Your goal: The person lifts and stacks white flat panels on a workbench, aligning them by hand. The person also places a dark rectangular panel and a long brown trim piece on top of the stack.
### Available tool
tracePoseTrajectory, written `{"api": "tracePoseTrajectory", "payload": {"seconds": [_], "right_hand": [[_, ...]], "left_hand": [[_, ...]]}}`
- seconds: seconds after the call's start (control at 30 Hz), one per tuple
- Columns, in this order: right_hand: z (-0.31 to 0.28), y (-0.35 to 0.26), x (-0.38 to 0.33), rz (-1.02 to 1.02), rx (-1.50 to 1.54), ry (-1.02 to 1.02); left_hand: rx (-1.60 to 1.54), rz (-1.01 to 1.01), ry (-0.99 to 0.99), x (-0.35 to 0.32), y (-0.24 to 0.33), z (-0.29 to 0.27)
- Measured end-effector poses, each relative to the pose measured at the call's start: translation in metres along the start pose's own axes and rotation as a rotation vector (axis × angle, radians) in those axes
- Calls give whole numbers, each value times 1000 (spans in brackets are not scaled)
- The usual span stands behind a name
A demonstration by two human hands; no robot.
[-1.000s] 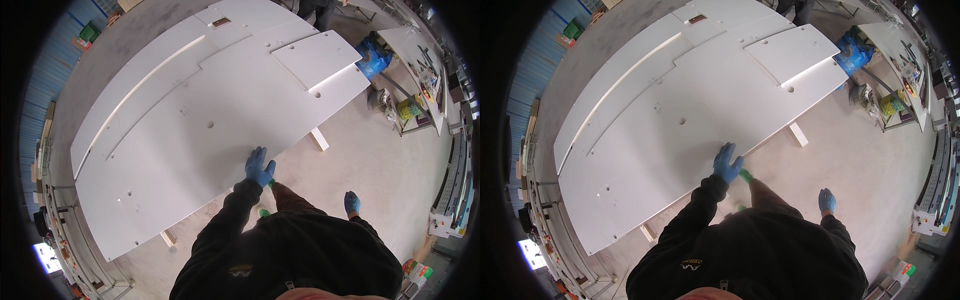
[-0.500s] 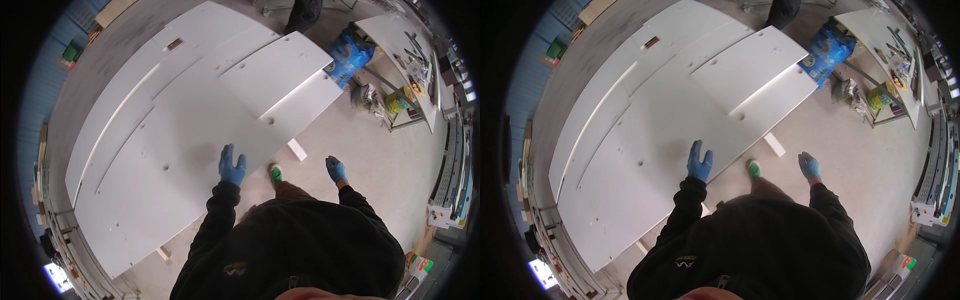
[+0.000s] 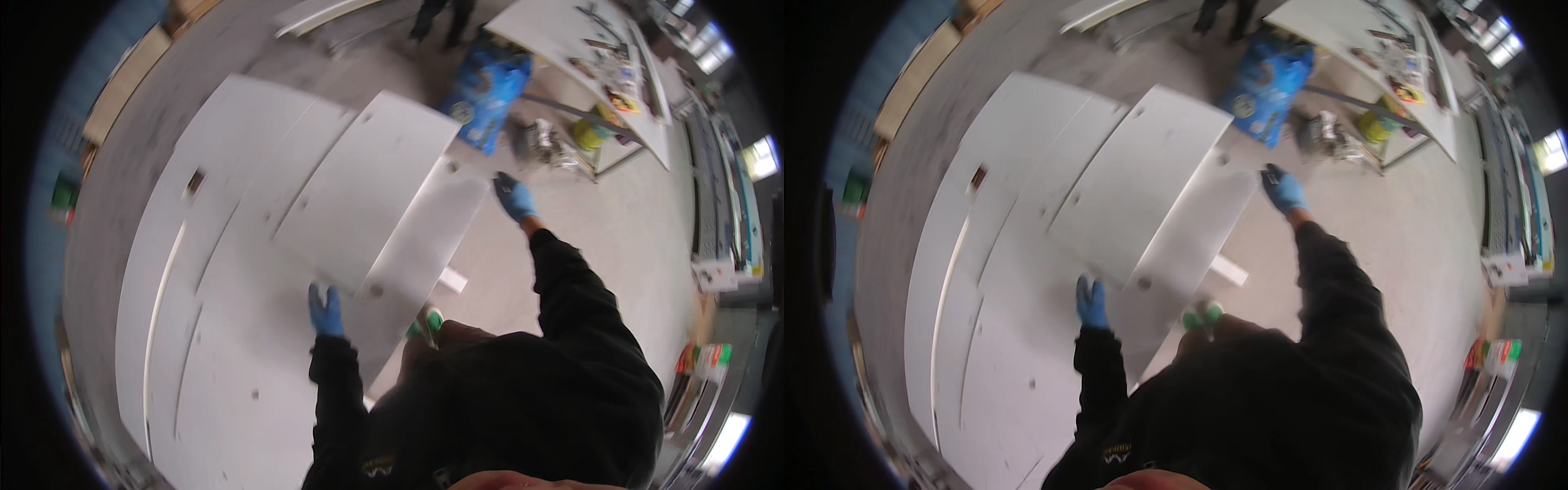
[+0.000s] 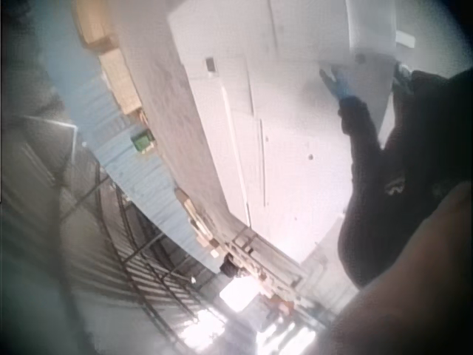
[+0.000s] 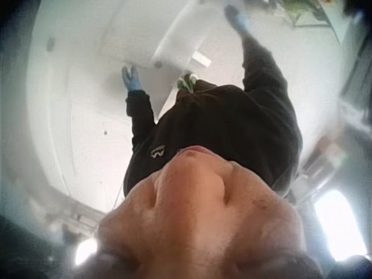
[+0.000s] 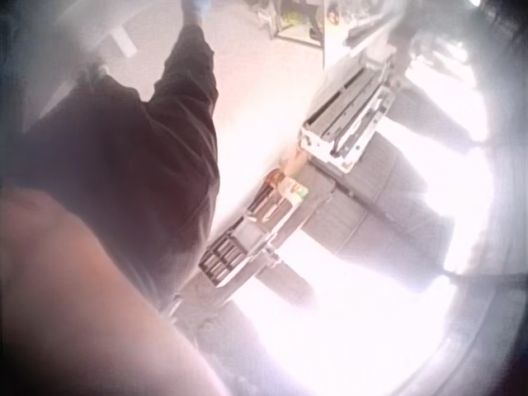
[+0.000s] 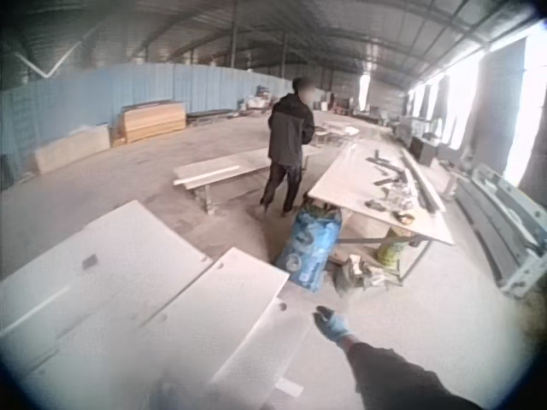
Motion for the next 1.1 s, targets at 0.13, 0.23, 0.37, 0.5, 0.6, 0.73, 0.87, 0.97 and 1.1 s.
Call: {"api": "tracePoseTrajectory", "payload": {"seconds": [0.13, 0.23, 0.37, 0.5, 0.6, 0.73, 0.87, 0.97, 1.1], "right_hand": [[7, -62, 59, -103, -128, 28], [17, -98, 101, -202, -151, 19], [51, -113, 174, -225, -265, -97], [76, -121, 254, -245, -285, -90], [108, -93, 293, -77, -217, -332], [180, -92, 333, -100, 58, -669], [229, -96, 339, -276, -154, -782], [232, -114, 328, -268, -137, -822], [215, -105, 292, -13, -143, -956]], "left_hand": [[-70, -59, 25, 20, -19, 10], [77, -74, 42, 35, -33, 9], [251, -88, 122, 48, -50, 13], [428, -194, 225, 42, -50, 24], [591, -271, 214, 39, -40, 37], [628, -288, 278, 45, -36, 48], [560, -446, 299, 49, -59, 58], [850, -458, 268, 49, -45, 63], [809, -428, 400, 40, -9, 67]]}}
Point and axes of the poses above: each hand's wrist, its own x-axis towards the middle knuckle, its own z-axis out of the palm, y = z × x, the point moved 8 cm from there along x, towards the middle knuckle, and after that the axes turned 13 degrees about z, right-handed, at the moved point
